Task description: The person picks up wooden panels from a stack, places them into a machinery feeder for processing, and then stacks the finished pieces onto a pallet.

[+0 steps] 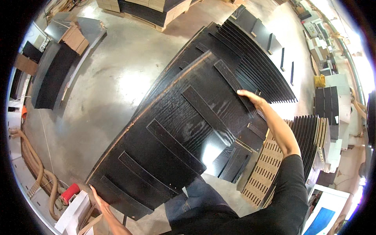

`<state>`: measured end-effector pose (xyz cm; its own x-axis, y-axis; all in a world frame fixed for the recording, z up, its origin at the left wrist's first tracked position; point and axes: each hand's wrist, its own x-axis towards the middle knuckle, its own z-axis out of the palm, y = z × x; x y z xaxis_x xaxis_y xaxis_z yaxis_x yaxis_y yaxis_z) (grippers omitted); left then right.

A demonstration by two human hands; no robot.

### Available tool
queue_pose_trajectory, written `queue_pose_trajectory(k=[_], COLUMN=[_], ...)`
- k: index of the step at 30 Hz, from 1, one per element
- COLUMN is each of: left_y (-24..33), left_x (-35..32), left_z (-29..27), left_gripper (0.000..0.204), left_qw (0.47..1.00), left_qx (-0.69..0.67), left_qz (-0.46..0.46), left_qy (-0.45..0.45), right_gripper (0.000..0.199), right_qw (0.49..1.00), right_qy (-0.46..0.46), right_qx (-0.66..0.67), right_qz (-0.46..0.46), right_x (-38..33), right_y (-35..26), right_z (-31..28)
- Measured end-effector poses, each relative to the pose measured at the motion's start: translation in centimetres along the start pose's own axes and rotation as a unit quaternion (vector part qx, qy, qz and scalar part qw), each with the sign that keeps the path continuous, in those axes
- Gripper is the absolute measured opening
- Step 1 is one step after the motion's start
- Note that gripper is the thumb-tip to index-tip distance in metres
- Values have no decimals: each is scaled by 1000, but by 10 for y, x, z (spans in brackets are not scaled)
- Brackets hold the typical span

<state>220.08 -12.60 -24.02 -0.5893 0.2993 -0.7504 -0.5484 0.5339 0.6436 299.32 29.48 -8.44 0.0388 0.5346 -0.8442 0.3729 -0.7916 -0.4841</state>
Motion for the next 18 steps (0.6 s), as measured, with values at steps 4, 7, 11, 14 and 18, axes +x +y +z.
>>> queue_pose_trajectory(k=[4,7,11,14,18], left_y=[-13,-19,-27,-29,-35], left_x=[25,29,41,48,65], left_z=[36,70,102,109,103], left_gripper=[98,96,94,91,89], left_qw=[999,999,1000,999,999], left_qx=[-31,-18,-20,-22,24], left_qz=[-9,7,6,-6,23], left_qy=[-42,-28,-23,-39,10], right_gripper=[100,107,110,109,115], right_qw=[998,996,996,988,996], right_qy=[40,23,14,104,9], right_qx=[-52,-83,-87,-109,-87], right_qz=[7,-31,-13,26,24], right_x=[72,77,113,135,142], right_y=[-18,-58,-63,-56,-71], right_z=[-45,-34,-49,-54,-56])
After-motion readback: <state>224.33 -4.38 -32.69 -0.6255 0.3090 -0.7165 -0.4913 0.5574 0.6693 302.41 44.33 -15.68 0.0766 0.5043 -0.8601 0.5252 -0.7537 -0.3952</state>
